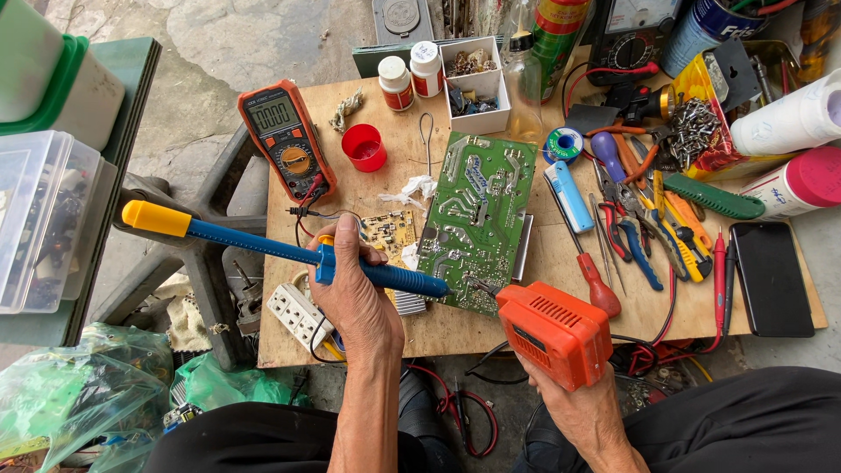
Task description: The person uses a heat gun and a blue desoldering pump to work on a green circuit board placed on a cluttered workbench. They repeatedly apply heat to specific areas and use the pump to remove components or solder. The person also flips the board over to inspect the other side.
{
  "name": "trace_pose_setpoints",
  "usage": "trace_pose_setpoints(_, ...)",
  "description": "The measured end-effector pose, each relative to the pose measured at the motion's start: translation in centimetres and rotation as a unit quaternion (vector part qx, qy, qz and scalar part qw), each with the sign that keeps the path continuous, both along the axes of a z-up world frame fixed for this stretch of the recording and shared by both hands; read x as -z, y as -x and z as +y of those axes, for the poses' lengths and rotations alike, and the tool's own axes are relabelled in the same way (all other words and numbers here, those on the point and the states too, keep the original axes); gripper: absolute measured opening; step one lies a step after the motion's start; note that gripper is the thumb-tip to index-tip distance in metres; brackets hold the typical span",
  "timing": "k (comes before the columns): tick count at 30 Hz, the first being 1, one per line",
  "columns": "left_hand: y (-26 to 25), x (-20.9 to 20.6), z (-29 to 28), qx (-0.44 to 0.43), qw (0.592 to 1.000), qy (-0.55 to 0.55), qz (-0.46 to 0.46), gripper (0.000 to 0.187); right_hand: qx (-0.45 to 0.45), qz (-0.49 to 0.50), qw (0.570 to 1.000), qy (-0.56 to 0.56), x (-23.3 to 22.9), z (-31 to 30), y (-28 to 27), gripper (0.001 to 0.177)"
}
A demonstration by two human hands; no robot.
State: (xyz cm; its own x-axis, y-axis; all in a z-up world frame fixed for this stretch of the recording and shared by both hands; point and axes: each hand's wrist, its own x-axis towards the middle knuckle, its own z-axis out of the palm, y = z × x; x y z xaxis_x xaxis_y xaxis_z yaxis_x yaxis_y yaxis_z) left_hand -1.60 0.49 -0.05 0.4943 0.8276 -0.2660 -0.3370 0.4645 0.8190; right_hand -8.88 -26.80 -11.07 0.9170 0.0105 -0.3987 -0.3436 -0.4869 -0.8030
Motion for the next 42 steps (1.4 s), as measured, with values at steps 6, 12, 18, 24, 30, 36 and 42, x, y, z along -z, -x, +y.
trace_pose_setpoints(6,0.0,-0.3,0.0,-0.003,1.0,0.006,0.003,0.022,0.042,0.054,0.997,0.02,-2.7,1.1,-0.2,0.025)
trace_pose_setpoints(12,0.0,-0.6,-0.1,0.002,1.0,0.007,0.009,0.023,0.023,0.041,0.999,0.011,-1.3,0.5,0.0,0.026)
trace_pose_setpoints(18,-0.1,-0.3,-0.1,0.003,1.0,-0.002,0.006,0.024,0.008,0.045,0.999,0.002,-1.3,0.4,0.0,0.027)
trace_pose_setpoints(24,0.0,-0.6,-0.3,0.005,1.0,0.0,0.013,0.023,0.003,0.031,0.999,0.022,-1.3,0.4,-0.3,0.044)
trace_pose_setpoints(30,-0.1,-0.2,-0.2,0.005,1.0,-0.017,-0.007,0.022,-0.108,-0.183,0.977,0.025,-1.3,0.2,-0.3,0.068)
trace_pose_setpoints(36,-1.1,0.1,-0.5,-0.008,1.0,-0.023,-0.018,0.021,-0.116,-0.153,0.981,0.027,0.2,-0.3,-0.1,0.076)
trace_pose_setpoints(42,-1.3,0.6,-0.4,-0.012,1.0,-0.017,-0.022,0.02,-0.092,-0.296,0.95,0.051,3.7,-1.1,0.7,0.053)
